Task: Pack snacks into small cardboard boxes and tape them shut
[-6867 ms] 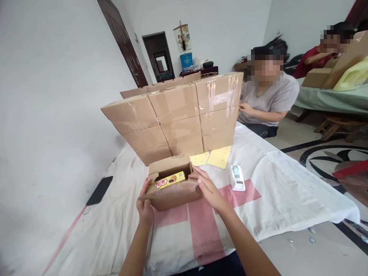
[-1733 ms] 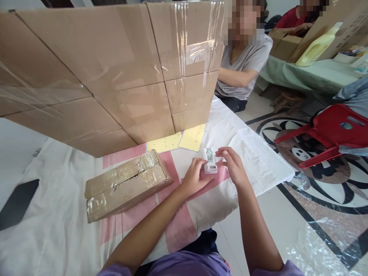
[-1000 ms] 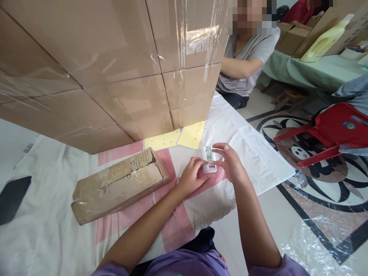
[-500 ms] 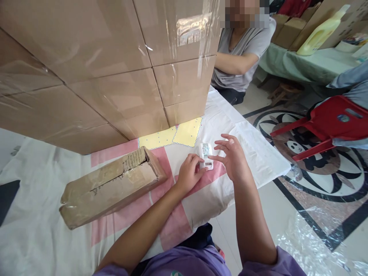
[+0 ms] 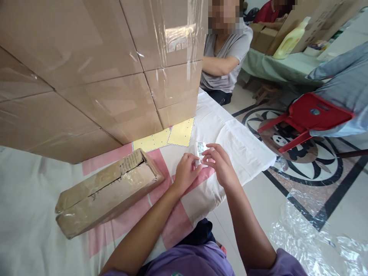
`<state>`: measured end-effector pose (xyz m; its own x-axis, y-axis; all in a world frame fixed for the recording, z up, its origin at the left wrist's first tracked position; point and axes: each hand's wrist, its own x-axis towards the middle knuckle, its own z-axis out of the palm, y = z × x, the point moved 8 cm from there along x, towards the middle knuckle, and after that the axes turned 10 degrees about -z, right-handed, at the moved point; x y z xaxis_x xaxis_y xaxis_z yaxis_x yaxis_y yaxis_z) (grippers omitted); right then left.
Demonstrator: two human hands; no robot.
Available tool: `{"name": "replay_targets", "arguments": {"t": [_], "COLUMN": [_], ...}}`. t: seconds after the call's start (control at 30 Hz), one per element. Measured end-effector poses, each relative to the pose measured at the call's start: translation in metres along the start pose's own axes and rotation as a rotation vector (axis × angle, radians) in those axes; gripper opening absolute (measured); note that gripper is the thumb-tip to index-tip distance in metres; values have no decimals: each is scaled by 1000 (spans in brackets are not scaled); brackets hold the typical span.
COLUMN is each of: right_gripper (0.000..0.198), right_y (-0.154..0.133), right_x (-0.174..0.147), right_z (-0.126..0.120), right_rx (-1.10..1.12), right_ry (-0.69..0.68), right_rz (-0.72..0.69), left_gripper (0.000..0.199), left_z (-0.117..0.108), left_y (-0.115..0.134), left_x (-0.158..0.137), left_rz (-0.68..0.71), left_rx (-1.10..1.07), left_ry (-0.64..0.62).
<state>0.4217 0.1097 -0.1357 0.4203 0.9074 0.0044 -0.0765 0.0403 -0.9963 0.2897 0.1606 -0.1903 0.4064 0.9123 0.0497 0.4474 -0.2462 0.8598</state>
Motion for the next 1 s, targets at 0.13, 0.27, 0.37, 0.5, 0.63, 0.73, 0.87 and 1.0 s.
{"name": "replay_targets", "arguments": {"t": [0.13,0.27,0.37,0.5,0.63,0.73,0.87,1.0], "right_gripper": [33,34,33,31,24,20,18,13], "right_y": [4,8,10,18,38,51,53,43], "right_x": [-8,-18,-25,-30,-33,-36,-41,-45], "right_z": [-2,-4,-6,-9,-11,-16,-20,-17], "right_rx": [-36,-25,-17,59,197,241,211,129], "right_ry": [26,54,95,171,280,365,429,457], "right_rz": [7,25,26,44,59,43,2,-31], "left_gripper": [20,20,19,19,20,23,22,20], "left_z": [0,1,1,0,-1,-1,0,0], "left_y": [-1,-2,-2,-2,-4,-4,-4,-6], "left_x": [0,0,0,0,-1,0,0,-1], "left_rz": [8,8,0,11,27,37,42,41], "left_rx": [1,4,-3,-10,-14,-13,-3,-2], "left_ry": [-1,-2,-11,-14,5,12,2,-10]}}
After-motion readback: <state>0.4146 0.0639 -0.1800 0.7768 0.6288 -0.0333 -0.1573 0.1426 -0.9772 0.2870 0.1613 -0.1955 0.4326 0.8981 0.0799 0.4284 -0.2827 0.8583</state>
